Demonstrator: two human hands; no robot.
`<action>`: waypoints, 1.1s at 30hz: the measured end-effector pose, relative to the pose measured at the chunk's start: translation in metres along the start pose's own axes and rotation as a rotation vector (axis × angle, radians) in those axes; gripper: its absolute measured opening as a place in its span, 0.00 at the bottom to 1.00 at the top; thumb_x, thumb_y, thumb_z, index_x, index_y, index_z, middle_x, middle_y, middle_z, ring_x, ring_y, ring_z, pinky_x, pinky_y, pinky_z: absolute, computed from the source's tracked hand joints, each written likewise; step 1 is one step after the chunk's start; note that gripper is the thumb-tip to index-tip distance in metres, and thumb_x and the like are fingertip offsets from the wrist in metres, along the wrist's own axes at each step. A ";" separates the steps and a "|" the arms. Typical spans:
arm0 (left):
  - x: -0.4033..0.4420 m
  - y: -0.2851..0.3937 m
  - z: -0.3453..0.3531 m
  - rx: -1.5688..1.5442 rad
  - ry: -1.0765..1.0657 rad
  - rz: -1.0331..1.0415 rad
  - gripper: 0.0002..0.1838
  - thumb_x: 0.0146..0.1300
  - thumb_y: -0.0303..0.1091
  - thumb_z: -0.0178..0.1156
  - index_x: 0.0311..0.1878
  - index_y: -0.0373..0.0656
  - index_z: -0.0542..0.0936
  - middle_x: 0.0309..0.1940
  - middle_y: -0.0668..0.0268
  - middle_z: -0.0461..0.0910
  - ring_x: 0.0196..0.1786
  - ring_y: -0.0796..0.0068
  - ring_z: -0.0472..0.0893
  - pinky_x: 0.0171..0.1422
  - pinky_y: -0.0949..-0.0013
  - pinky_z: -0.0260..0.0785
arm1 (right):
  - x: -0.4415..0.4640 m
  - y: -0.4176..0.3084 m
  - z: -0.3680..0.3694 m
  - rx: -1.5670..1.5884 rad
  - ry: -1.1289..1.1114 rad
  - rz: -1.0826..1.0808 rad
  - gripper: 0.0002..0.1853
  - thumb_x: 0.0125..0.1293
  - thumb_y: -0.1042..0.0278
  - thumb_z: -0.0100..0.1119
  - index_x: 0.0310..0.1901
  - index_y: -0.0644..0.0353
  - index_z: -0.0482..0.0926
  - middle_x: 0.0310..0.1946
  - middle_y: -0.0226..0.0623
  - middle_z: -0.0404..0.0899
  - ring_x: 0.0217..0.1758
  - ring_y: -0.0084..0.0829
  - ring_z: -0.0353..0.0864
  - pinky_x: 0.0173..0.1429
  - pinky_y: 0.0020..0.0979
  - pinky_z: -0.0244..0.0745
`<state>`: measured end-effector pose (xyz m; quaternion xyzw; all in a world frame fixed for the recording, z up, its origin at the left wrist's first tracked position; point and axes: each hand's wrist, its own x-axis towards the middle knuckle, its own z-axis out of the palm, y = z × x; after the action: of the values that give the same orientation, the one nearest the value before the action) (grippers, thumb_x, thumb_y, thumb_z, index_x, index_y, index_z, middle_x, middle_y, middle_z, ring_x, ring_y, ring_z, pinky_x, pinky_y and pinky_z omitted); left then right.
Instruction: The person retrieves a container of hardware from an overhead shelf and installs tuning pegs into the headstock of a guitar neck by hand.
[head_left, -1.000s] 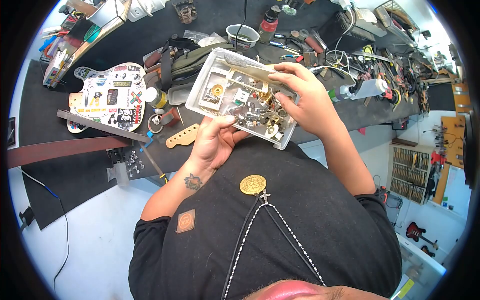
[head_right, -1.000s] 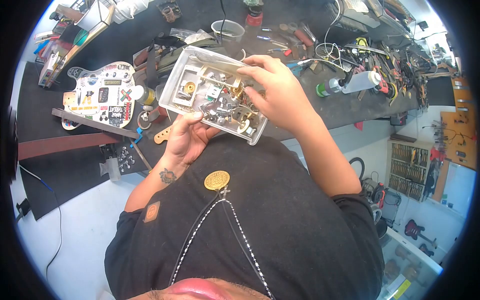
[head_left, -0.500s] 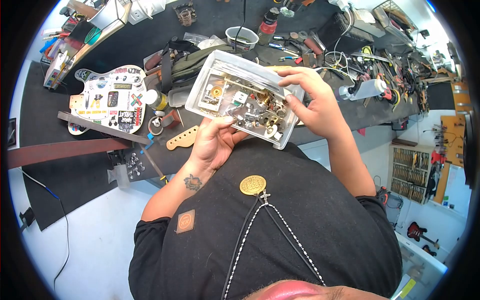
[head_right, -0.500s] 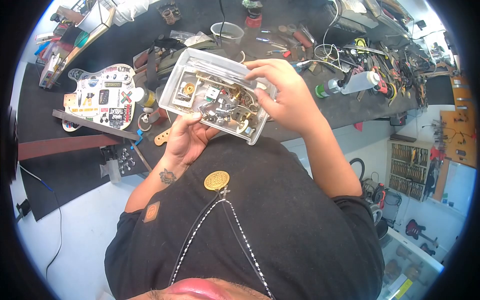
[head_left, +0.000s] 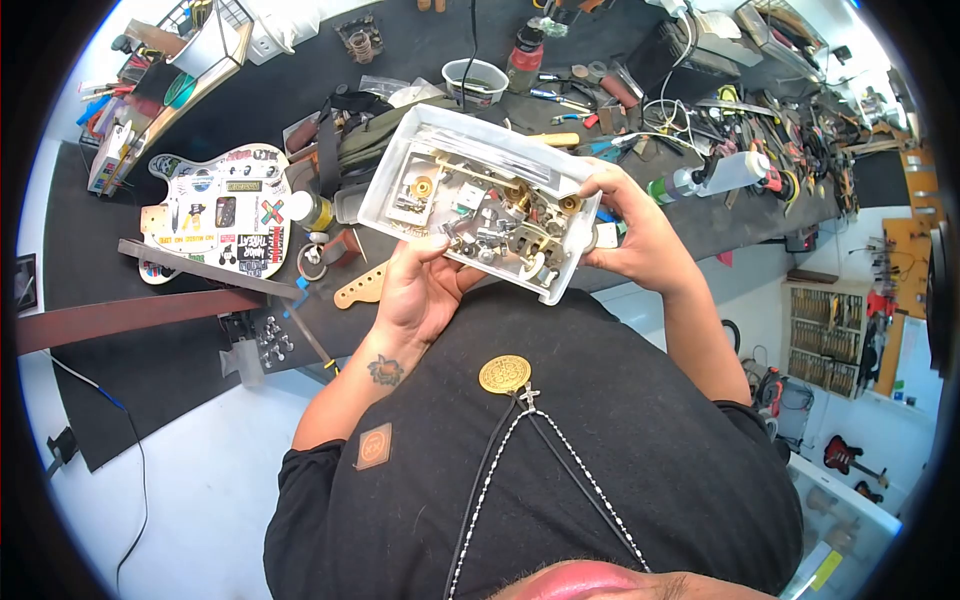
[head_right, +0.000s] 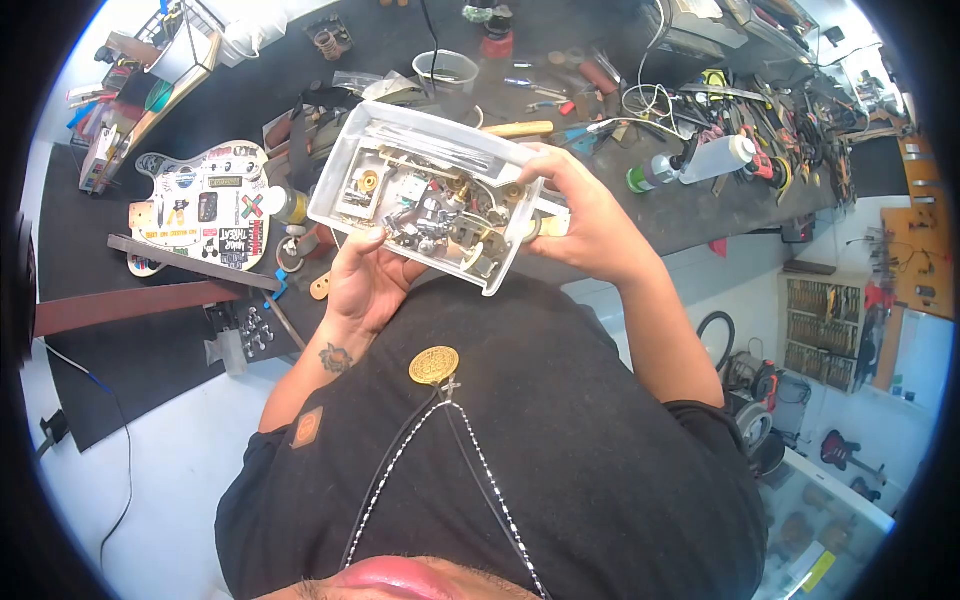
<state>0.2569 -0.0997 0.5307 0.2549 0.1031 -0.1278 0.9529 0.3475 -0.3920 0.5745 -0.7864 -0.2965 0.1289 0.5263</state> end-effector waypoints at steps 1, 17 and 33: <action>0.000 0.002 0.003 0.000 0.000 0.004 0.38 0.71 0.32 0.58 0.83 0.38 0.61 0.75 0.50 0.76 0.74 0.51 0.80 0.75 0.40 0.80 | 0.000 0.002 0.001 0.058 0.007 -0.018 0.36 0.52 0.75 0.85 0.61 0.54 0.75 0.77 0.42 0.68 0.79 0.39 0.71 0.83 0.44 0.66; -0.012 0.028 0.043 0.234 -0.101 0.248 0.49 0.61 0.39 0.71 0.82 0.32 0.59 0.73 0.48 0.73 0.72 0.52 0.80 0.72 0.47 0.82 | -0.002 -0.044 0.002 -0.214 0.314 -0.312 0.16 0.50 0.83 0.79 0.35 0.58 0.80 0.56 0.47 0.87 0.56 0.44 0.90 0.57 0.38 0.85; -0.075 0.099 0.093 0.443 -0.371 0.468 0.56 0.59 0.37 0.74 0.86 0.40 0.52 0.74 0.43 0.71 0.67 0.50 0.82 0.75 0.44 0.75 | 0.021 -0.233 -0.089 -0.344 0.387 -0.847 0.19 0.52 0.65 0.87 0.38 0.57 0.82 0.42 0.40 0.87 0.37 0.32 0.90 0.37 0.29 0.82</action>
<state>0.2278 -0.0500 0.6749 0.4443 -0.1626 0.0302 0.8805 0.3328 -0.3835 0.8241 -0.6817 -0.5039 -0.2954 0.4406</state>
